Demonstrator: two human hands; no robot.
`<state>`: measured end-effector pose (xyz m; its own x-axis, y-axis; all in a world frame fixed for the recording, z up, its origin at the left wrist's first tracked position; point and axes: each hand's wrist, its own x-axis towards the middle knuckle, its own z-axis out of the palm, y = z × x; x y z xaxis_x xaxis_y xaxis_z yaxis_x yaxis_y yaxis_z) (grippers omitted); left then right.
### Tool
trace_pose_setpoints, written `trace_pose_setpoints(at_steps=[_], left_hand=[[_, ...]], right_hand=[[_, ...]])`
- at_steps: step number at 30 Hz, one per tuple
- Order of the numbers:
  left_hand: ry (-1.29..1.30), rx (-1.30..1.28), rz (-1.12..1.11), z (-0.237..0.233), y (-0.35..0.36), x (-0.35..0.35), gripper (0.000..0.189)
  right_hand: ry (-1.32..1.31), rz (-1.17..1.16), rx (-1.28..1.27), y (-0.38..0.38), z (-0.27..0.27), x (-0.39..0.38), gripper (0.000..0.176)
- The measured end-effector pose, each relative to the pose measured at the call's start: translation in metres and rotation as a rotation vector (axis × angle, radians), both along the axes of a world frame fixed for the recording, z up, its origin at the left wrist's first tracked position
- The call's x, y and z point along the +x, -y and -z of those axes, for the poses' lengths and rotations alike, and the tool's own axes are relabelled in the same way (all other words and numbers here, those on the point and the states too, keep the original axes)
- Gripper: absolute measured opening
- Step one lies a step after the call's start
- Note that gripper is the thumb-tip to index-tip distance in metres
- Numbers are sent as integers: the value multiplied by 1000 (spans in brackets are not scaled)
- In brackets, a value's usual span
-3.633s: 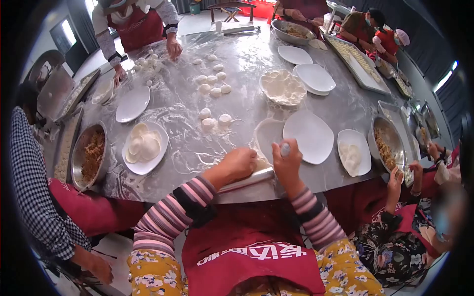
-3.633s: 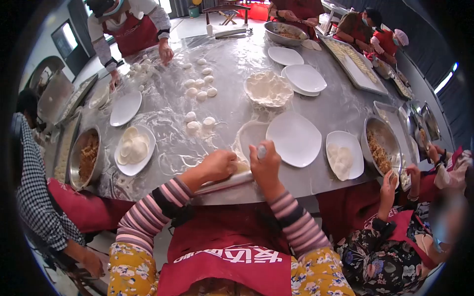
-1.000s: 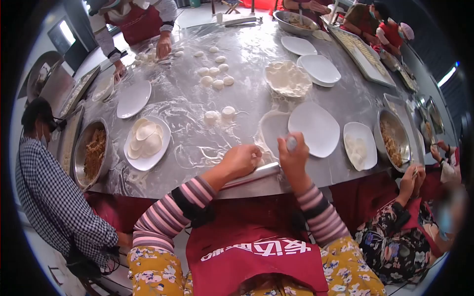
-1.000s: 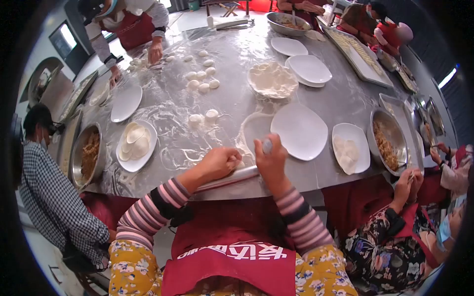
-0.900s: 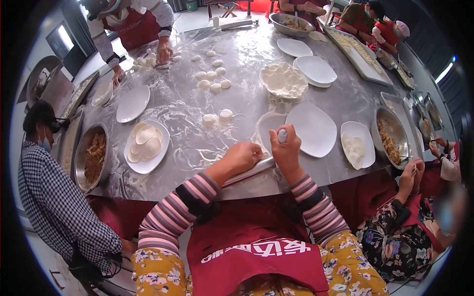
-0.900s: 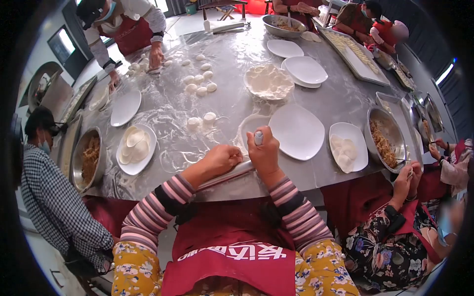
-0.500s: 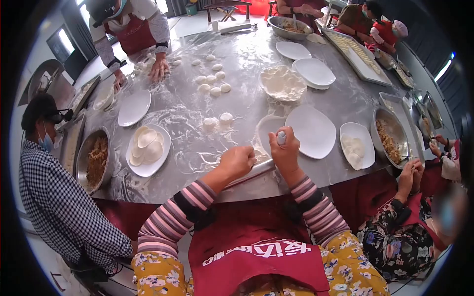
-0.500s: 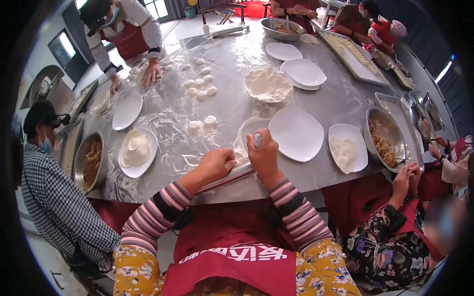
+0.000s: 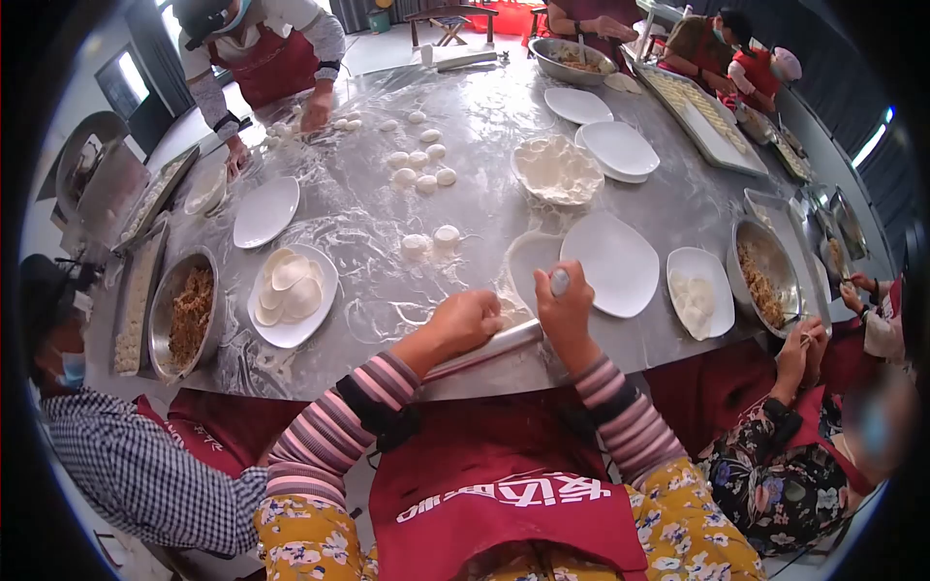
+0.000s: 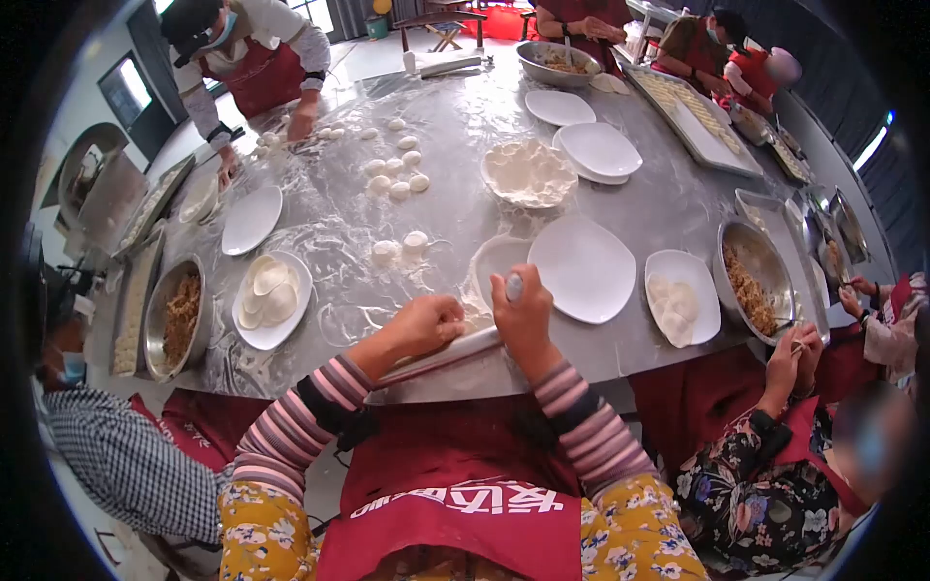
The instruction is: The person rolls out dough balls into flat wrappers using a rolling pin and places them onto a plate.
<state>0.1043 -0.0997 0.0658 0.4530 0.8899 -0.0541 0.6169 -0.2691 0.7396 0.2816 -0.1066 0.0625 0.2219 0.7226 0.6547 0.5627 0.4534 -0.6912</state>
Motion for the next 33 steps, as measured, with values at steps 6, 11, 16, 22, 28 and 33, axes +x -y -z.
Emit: trace_pose_setpoints(at_steps=[6,11,16,22,28,33], left_hand=[[42,-100,-14,4,12,-4,15],[-152,51,-19,-6,7,12,15],[-2,-18,53,0,1,8,12],[4,-118,34,2,17,1,13],[-61,-26,79,4,-4,12,15],[92,-144,-16,5,7,-2,9]], right_hand=[[-14,22,-13,55,2,17,22],[-11,8,5,-1,2,1,21],[76,32,24,25,3,10,22],[42,42,20,25,5,10,24],[4,13,17,4,4,2,23],[-39,31,-63,55,2,13,24]])
